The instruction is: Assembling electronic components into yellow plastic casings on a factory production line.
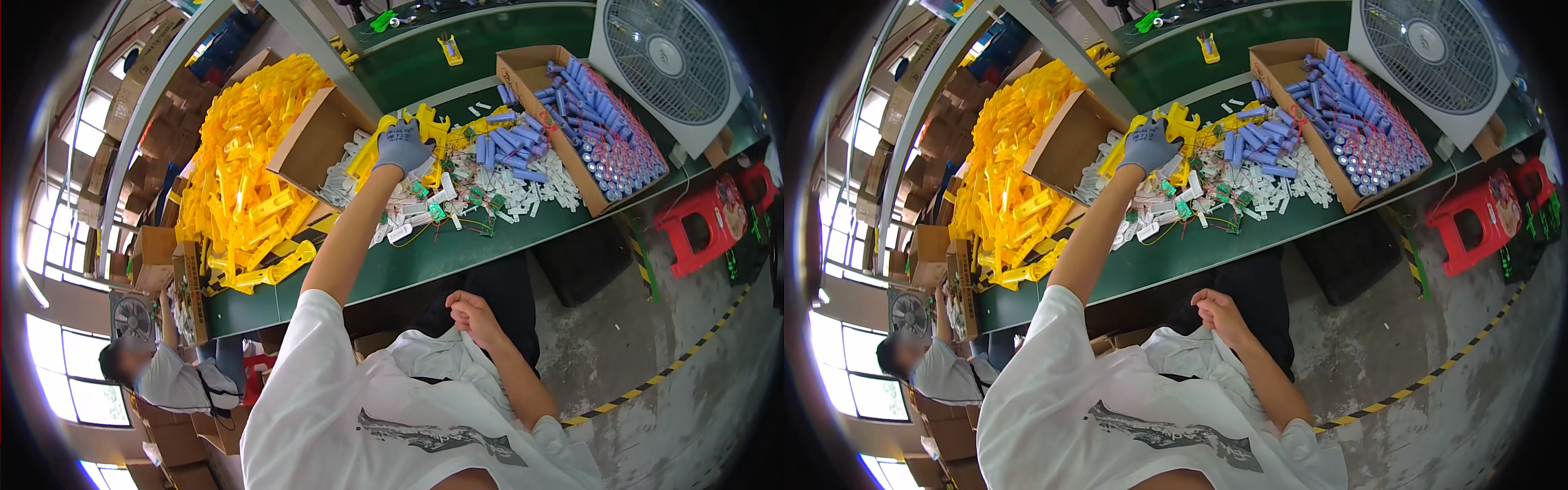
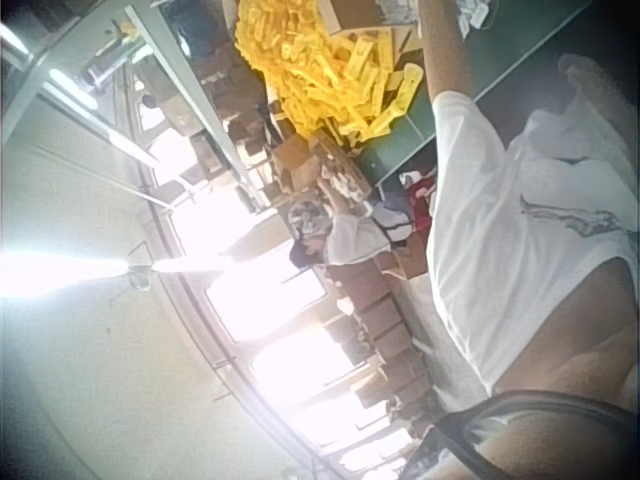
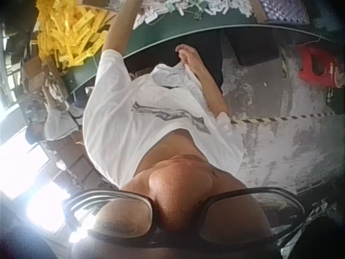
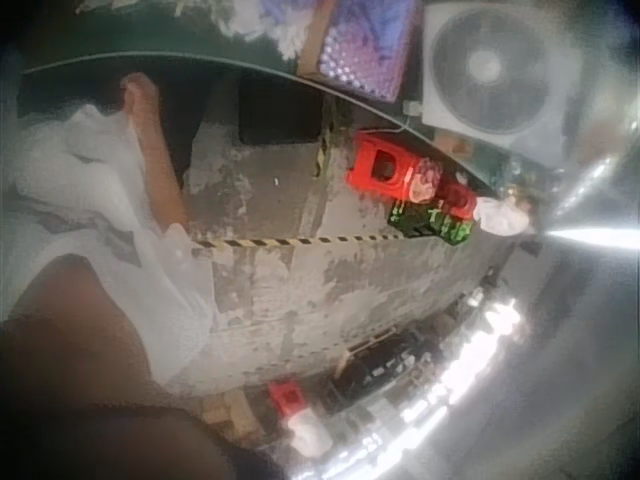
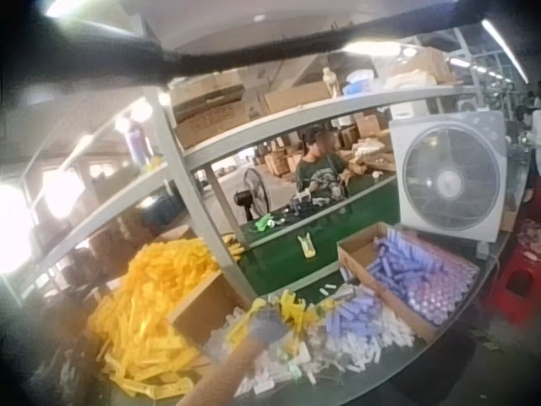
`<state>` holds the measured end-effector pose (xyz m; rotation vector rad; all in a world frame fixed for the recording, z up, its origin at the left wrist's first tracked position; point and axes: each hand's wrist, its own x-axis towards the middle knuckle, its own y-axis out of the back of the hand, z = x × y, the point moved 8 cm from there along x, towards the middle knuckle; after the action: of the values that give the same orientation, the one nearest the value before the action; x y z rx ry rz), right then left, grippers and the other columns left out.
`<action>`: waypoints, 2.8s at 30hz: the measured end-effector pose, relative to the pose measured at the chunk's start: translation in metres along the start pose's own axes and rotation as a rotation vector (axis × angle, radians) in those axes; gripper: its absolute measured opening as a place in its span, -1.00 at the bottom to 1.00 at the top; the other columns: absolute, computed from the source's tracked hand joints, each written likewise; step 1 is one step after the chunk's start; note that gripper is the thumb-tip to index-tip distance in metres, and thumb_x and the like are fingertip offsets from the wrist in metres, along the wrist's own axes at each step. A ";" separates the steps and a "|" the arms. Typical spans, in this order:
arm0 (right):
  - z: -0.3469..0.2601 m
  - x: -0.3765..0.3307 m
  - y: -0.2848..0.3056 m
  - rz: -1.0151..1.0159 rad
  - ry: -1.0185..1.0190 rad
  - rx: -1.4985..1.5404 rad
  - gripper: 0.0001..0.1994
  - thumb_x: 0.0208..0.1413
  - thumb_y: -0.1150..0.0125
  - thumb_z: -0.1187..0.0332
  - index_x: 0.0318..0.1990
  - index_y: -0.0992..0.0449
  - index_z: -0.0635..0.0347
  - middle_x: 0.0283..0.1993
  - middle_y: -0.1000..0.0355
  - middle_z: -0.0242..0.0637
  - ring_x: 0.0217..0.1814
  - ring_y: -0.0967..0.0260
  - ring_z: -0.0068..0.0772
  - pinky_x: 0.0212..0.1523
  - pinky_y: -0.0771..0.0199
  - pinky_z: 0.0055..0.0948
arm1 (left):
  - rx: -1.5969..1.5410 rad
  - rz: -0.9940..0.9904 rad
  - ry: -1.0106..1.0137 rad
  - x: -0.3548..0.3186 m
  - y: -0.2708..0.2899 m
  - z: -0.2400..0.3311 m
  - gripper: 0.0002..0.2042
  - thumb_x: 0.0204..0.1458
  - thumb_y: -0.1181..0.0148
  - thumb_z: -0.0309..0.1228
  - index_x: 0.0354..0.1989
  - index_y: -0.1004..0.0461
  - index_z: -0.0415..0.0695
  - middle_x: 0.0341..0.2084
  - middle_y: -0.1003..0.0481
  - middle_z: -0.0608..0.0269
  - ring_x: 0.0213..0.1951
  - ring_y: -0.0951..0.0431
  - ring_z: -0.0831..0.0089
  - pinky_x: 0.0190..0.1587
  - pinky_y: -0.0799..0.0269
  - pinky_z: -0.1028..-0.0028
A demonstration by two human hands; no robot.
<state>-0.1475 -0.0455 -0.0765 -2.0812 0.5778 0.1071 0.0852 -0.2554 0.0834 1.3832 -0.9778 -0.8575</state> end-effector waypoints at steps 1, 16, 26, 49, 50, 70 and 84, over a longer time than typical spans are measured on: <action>-0.005 -0.001 0.001 0.019 0.022 0.006 -0.95 0.10 0.06 0.50 -0.34 -0.34 0.15 -0.64 0.01 -0.65 -0.67 0.17 -0.83 -0.68 0.21 -0.72 | 0.018 -0.067 0.018 0.003 -0.004 0.000 -0.33 -0.03 -0.09 0.05 0.18 -0.24 -0.16 0.07 -0.34 -0.01 0.09 -0.37 0.11 0.08 -0.28 0.20; -0.015 0.022 0.005 0.037 0.207 -0.098 -0.60 0.33 0.24 0.13 -0.36 -0.38 0.27 -0.71 0.13 -0.61 -0.72 0.24 -0.76 -0.70 0.20 -0.63 | -0.609 0.142 0.263 0.035 -0.003 -0.045 -0.59 -0.25 -0.39 -0.18 -0.29 -0.50 -0.21 -0.35 -0.56 0.07 -0.28 -0.56 0.24 -0.22 -0.43 0.35; -0.102 -0.021 -0.017 -0.005 0.373 -0.133 -0.44 0.30 0.24 -0.01 -0.36 -0.46 0.39 -0.70 -0.06 -0.55 -0.72 0.14 -0.79 -0.70 0.21 -0.65 | -0.217 0.885 -0.618 -0.190 0.119 0.023 -0.74 -0.33 -0.33 -0.50 -0.40 -0.48 0.06 -0.19 -0.52 0.32 0.03 -0.41 0.14 0.21 -0.06 -0.05; -0.197 0.121 -0.100 0.751 0.415 -1.725 -0.57 0.07 -0.13 0.00 -0.47 -0.57 0.25 -0.57 -0.47 -0.06 -0.49 -0.46 -0.06 -0.43 -0.41 -0.20 | -2.222 0.496 0.719 -0.267 -0.106 -0.067 -0.70 0.10 -0.07 -0.60 0.03 -0.32 -0.27 -0.15 -0.45 0.21 -0.12 -0.47 0.47 -0.01 -0.37 0.49; -0.195 0.129 -0.096 0.825 0.271 -1.801 -0.56 0.05 -0.14 -0.03 -0.50 -0.57 0.24 -0.55 -0.48 -0.04 -0.44 -0.48 -0.02 -0.39 -0.44 -0.15 | -2.196 0.529 0.768 -0.271 -0.112 -0.071 -0.68 0.09 -0.08 -0.61 0.04 -0.31 -0.28 -0.14 -0.46 0.20 -0.12 -0.47 0.47 0.01 -0.37 0.48; -0.202 0.151 -0.100 0.978 0.741 -1.464 -0.77 0.00 -0.25 0.21 -0.37 -0.50 0.20 -0.42 -0.50 -0.16 -0.41 -0.47 -0.17 -0.42 -0.42 -0.28 | -1.956 0.362 0.454 -0.274 -0.109 -0.063 -0.78 0.06 -0.15 -0.57 -0.11 -0.35 -0.23 -0.28 -0.43 0.36 -0.27 -0.40 0.62 -0.18 -0.32 0.58; -0.183 0.024 -0.127 0.323 0.813 -0.930 -0.85 0.10 -0.17 0.36 -0.37 -0.52 0.27 -0.57 -0.40 -0.41 -0.58 -0.28 -0.67 -0.56 -0.18 -0.57 | -1.768 0.746 0.540 -0.252 -0.041 -0.090 -0.78 0.18 -0.06 -0.35 -0.10 -0.32 -0.20 -0.29 -0.41 0.27 -0.28 -0.43 0.50 -0.18 -0.40 0.44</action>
<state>-0.0977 -0.1474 0.1164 -2.8868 1.5869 -0.3793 0.0753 0.0104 0.0335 -0.3235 -0.0155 -0.3912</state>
